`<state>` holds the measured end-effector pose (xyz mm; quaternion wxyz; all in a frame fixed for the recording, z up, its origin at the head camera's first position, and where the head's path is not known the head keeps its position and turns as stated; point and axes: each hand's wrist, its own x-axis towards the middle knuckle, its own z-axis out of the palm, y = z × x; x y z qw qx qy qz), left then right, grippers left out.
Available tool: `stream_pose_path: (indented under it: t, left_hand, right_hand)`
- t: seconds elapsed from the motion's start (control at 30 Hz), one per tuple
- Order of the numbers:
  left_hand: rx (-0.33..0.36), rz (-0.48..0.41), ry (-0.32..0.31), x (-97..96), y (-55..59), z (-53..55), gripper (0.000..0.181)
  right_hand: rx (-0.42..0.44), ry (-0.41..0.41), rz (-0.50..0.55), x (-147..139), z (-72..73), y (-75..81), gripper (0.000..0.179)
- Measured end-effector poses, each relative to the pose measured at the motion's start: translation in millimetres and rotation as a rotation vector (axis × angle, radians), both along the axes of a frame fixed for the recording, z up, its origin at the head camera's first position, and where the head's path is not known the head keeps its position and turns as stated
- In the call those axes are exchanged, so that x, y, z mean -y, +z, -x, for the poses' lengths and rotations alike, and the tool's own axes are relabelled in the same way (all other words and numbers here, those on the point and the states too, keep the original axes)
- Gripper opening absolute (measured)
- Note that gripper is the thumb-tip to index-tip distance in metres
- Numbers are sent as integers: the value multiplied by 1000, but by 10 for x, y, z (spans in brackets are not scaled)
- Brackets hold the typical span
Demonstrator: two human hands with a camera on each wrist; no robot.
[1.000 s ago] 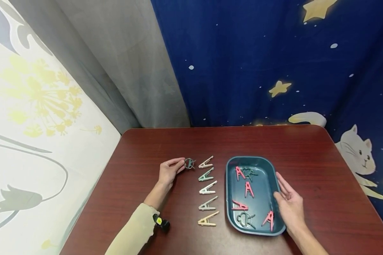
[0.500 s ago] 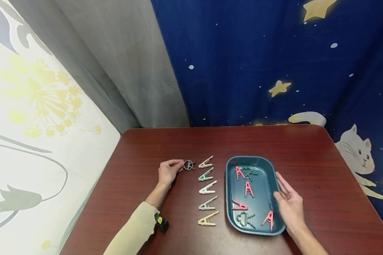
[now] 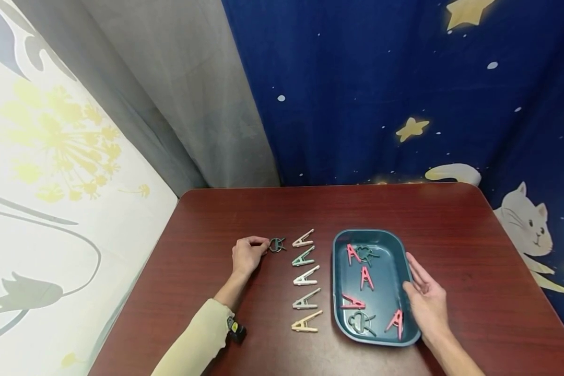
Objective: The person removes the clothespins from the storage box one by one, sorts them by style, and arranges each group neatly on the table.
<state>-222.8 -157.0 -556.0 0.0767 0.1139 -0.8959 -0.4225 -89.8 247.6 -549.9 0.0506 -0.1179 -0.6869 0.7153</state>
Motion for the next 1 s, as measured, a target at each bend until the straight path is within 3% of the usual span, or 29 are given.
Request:
stream_pose_path:
  t: [0.13, 0.27, 0.37, 0.5, 0.73, 1.0]
  left_hand:
    - [2, -9, -18, 7, 12, 2, 5]
    - [-7, -78, -29, 27, 21, 22, 7]
    - [-31, -128, -13, 30, 91, 78, 15]
    - [-118, -159, -1, -50, 290, 170, 22]
    - [-335, -392, -125, -465, 666, 243, 37]
    - [-393, -466, -256, -1064, 864, 177, 64]
  right_hand:
    - [2, 0, 12, -4, 1, -17, 63]
    - [-3, -5, 22, -8, 7, -32, 64]
    - [-4, -7, 24, -7, 8, -29, 64]
    - [-8, -6, 26, -10, 7, -26, 64]
    - [-11, -10, 8, -10, 9, -20, 63]
    - [-6, -26, -32, -4, 21, -29, 62]
